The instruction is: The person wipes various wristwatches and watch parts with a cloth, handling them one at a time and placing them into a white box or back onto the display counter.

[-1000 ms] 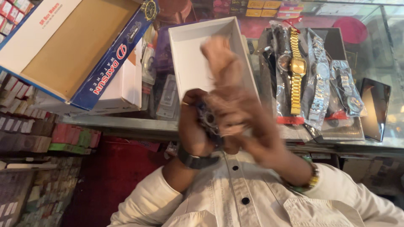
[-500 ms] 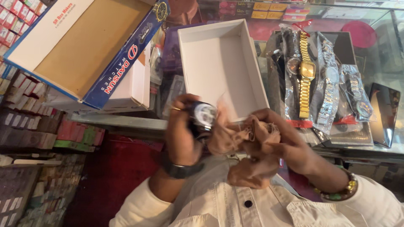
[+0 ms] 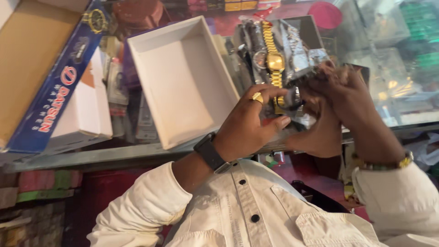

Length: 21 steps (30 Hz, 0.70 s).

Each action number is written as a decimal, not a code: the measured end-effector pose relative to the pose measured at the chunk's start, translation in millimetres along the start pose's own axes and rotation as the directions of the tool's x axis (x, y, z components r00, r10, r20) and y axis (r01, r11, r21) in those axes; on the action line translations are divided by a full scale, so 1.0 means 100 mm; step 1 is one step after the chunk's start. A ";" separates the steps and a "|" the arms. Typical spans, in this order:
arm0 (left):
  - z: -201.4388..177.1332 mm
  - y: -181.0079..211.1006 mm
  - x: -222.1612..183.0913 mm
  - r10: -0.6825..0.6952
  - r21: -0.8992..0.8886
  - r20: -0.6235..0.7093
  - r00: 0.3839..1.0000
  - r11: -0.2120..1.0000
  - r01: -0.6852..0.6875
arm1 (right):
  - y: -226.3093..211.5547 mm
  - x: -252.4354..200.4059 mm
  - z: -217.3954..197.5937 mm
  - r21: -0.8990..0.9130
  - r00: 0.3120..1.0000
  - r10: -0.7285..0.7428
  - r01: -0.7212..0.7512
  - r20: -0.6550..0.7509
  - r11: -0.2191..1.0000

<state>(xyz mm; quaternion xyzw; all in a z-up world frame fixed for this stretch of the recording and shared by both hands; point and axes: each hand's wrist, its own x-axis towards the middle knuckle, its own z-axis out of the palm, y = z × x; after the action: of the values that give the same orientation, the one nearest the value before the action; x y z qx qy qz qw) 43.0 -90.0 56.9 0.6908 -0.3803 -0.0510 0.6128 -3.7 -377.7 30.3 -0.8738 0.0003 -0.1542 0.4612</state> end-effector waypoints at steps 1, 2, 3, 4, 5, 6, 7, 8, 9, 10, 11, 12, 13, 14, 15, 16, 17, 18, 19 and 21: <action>0.06 0.01 0.03 0.069 0.079 -0.007 0.998 0.994 -0.069 | -0.07 0.13 -0.05 0.486 0.933 0.337 -0.354 0.125 0.799; 0.11 0.01 0.05 0.137 0.161 -0.009 0.990 0.978 -0.134 | -0.12 0.26 -0.06 0.482 0.933 0.338 -0.353 0.120 0.802; 0.13 0.02 0.04 0.142 0.155 -0.009 0.990 0.978 -0.139 | -0.17 0.37 -0.07 0.454 0.888 0.443 -0.446 0.118 0.772; 0.10 0.02 -0.02 0.139 0.131 0.002 0.990 0.982 -0.138 | -0.20 0.42 -0.08 0.426 0.831 0.543 -0.537 0.119 0.728; 0.06 0.03 -0.08 0.136 0.107 0.013 0.991 0.985 -0.137 | -0.21 0.45 -0.10 0.424 0.831 0.544 -0.538 0.118 0.729; -0.01 0.03 -0.15 0.136 0.107 0.010 0.991 0.985 -0.136 | -0.22 0.48 -0.13 0.333 0.854 0.512 -0.510 0.089 0.793; -0.12 0.02 -0.22 0.096 0.097 -0.032 0.995 0.991 -0.092 | -0.21 0.51 -0.15 0.237 0.878 0.475 -0.476 0.063 0.847; -0.25 0.00 -0.29 0.055 0.086 -0.073 0.996 0.995 -0.049 | -0.20 0.51 -0.18 0.236 0.878 0.473 -0.475 0.066 0.848; -0.39 -0.03 -0.36 -0.050 0.064 -0.151 0.987 0.996 0.060 | -0.17 0.49 -0.22 0.096 0.900 0.435 -0.434 0.014 0.896; -0.55 -0.07 -0.45 -0.157 0.033 -0.225 0.962 0.985 0.168 | -0.14 0.46 -0.27 -0.050 0.921 0.389 -0.390 -0.032 0.919; -0.73 -0.12 -0.52 -0.068 0.196 -0.322 0.944 0.971 0.137 | -0.11 0.42 -0.30 -0.051 0.921 0.389 -0.390 -0.028 0.920; -0.89 -0.18 -0.61 0.035 0.357 -0.400 0.916 0.926 0.120 | -0.07 0.38 -0.31 -0.024 0.917 0.398 -0.398 -0.005 0.917; -1.05 -0.23 -0.71 0.050 0.498 -0.439 0.897 0.845 0.197 | -0.04 0.33 -0.31 0.002 0.913 0.407 -0.407 0.019 0.913; -1.19 -0.29 -0.80 0.071 0.619 -0.473 0.878 0.736 0.274 | -0.03 0.28 -0.32 0.001 0.913 0.406 -0.407 0.022 0.914; -1.28 -0.33 -0.90 0.069 0.618 -0.476 0.877 0.735 0.277 | -0.03 0.23 -0.33 -0.024 0.910 0.414 -0.413 0.009 0.910; -1.34 -0.36 -1.00 -0.012 0.616 -0.522 0.853 0.686 0.387 | -0.04 0.18 -0.34 -0.051 0.906 0.423 -0.423 -0.006 0.905; -1.37 -0.41 -1.07 -0.090 0.607 -0.568 0.818 0.626 0.490 | -0.06 0.14 -0.35 -0.053 0.905 0.426 -0.425 -0.005 0.904; -1.39 -0.46 -1.11 -0.095 0.605 -0.567 0.818 0.626 0.492 | -0.10 0.11 -0.36 -0.165 0.937 0.349 -0.350 -0.036 0.922; -1.40 -0.49 -1.14 -0.218 0.531 -0.591 0.777 0.620 0.578 | -0.15 0.08 -0.37 -0.277 0.962 0.266 -0.271 -0.057 0.922; -1.41 -0.52 -1.15 -0.337 0.456 -0.604 0.722 0.597 0.660 | -0.29 0.04 -0.39 -0.311 0.951 0.289 -0.308 -0.109 0.899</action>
<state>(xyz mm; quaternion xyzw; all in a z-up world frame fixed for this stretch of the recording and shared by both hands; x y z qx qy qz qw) 61.3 89.6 -0.7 0.9280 -0.0016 0.0721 0.3656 -14.5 -392.9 75.3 -0.9222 0.1734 -0.1057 0.3291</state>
